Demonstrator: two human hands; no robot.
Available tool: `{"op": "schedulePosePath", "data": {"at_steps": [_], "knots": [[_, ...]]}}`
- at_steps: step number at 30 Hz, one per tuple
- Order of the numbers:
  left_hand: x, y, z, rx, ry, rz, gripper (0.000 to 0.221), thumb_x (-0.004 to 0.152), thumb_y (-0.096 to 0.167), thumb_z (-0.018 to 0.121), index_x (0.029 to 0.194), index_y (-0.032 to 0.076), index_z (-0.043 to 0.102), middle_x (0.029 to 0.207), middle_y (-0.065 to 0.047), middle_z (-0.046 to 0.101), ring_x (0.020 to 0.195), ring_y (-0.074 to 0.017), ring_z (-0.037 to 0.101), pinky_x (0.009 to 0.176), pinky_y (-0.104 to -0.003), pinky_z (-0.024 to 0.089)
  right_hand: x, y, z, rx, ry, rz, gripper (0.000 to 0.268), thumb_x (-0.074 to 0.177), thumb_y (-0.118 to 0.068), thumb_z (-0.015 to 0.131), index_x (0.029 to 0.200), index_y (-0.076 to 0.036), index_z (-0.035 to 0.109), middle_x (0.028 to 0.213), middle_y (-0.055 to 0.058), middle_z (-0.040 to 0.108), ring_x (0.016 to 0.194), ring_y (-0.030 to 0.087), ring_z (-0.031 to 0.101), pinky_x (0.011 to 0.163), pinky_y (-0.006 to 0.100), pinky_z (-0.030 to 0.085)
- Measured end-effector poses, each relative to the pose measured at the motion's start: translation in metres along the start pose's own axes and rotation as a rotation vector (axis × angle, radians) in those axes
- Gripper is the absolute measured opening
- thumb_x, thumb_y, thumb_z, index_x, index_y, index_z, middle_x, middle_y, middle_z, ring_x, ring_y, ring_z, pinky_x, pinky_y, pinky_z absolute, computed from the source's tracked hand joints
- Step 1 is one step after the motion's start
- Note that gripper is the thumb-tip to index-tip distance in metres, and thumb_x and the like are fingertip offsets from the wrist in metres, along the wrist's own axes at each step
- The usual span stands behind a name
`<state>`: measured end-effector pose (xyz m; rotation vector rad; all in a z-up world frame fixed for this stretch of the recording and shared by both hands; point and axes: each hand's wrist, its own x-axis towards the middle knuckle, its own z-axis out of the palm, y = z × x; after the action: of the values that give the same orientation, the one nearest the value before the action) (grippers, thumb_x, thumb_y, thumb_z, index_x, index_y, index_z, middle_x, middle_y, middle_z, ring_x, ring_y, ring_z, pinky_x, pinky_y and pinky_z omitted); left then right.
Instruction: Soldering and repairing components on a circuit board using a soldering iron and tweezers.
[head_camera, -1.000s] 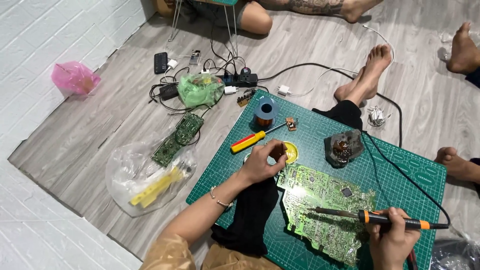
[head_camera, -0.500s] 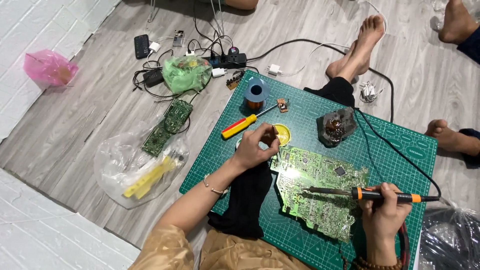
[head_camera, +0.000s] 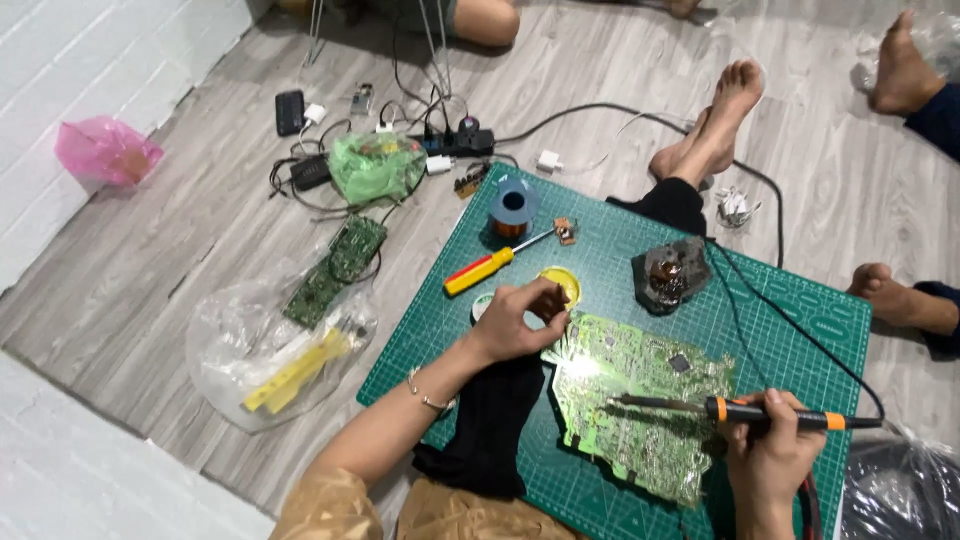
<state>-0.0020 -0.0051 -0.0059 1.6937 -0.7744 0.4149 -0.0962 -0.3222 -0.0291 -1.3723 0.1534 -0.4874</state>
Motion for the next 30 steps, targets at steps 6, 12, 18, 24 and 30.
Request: {"op": "schedulePosePath", "data": {"at_steps": [6, 12, 18, 24, 30], "knots": [[0.001, 0.007, -0.002, -0.040, -0.052, -0.016, 0.017, 0.080, 0.004, 0.072, 0.094, 0.000, 0.065, 0.072, -0.005, 0.072, 0.055, -0.0128, 0.065, 0.054, -0.020, 0.053, 0.003, 0.003, 0.002, 0.024, -0.005, 0.021, 0.021, 0.104, -0.013, 0.049, 0.084, -0.009, 0.057, 0.072, 0.002, 0.061, 0.041, 0.003, 0.044, 0.035, 0.016, 0.032], [0.004, 0.010, -0.004, -0.044, -0.048, -0.032, 0.019, 0.079, 0.004, 0.071, 0.096, -0.003, 0.065, 0.074, -0.006, 0.071, 0.054, -0.0123, 0.063, 0.055, -0.020, 0.052, 0.007, 0.010, -0.005, 0.058, 0.005, 0.039, 0.025, 0.106, -0.016, 0.048, 0.084, -0.007, 0.056, 0.070, 0.003, 0.058, 0.042, 0.003, 0.041, 0.037, 0.016, 0.031], [0.005, 0.000, 0.000, -0.050, -0.086, 0.001, 0.014, 0.084, 0.007, 0.072, 0.094, 0.001, 0.064, 0.073, -0.006, 0.071, 0.052, -0.0120, 0.063, 0.050, -0.019, 0.050, 0.008, 0.014, -0.011, 0.032, 0.008, 0.031, 0.023, 0.106, -0.018, 0.049, 0.087, -0.010, 0.057, 0.078, 0.003, 0.062, 0.042, 0.003, 0.042, 0.037, 0.015, 0.031], [0.004, 0.006, -0.002, -0.046, -0.094, -0.030, 0.015, 0.086, 0.008, 0.073, 0.094, 0.001, 0.063, 0.076, -0.007, 0.072, 0.057, -0.0137, 0.066, 0.055, -0.020, 0.053, 0.011, 0.031, -0.021, -0.025, 0.016, -0.013, 0.024, 0.109, -0.015, 0.046, 0.089, -0.006, 0.055, 0.075, 0.004, 0.058, 0.041, 0.004, 0.038, 0.037, 0.017, 0.032], [0.006, 0.006, -0.007, -0.160, -0.142, -0.146, 0.015, 0.086, 0.007, 0.071, 0.097, 0.002, 0.062, 0.085, -0.011, 0.075, 0.071, -0.0172, 0.074, 0.062, -0.023, 0.059, 0.020, 0.041, -0.022, 0.062, 0.081, -0.056, 0.021, 0.106, -0.013, 0.050, 0.087, -0.007, 0.055, 0.077, 0.004, 0.059, 0.041, 0.006, 0.043, 0.037, 0.015, 0.037]]}}
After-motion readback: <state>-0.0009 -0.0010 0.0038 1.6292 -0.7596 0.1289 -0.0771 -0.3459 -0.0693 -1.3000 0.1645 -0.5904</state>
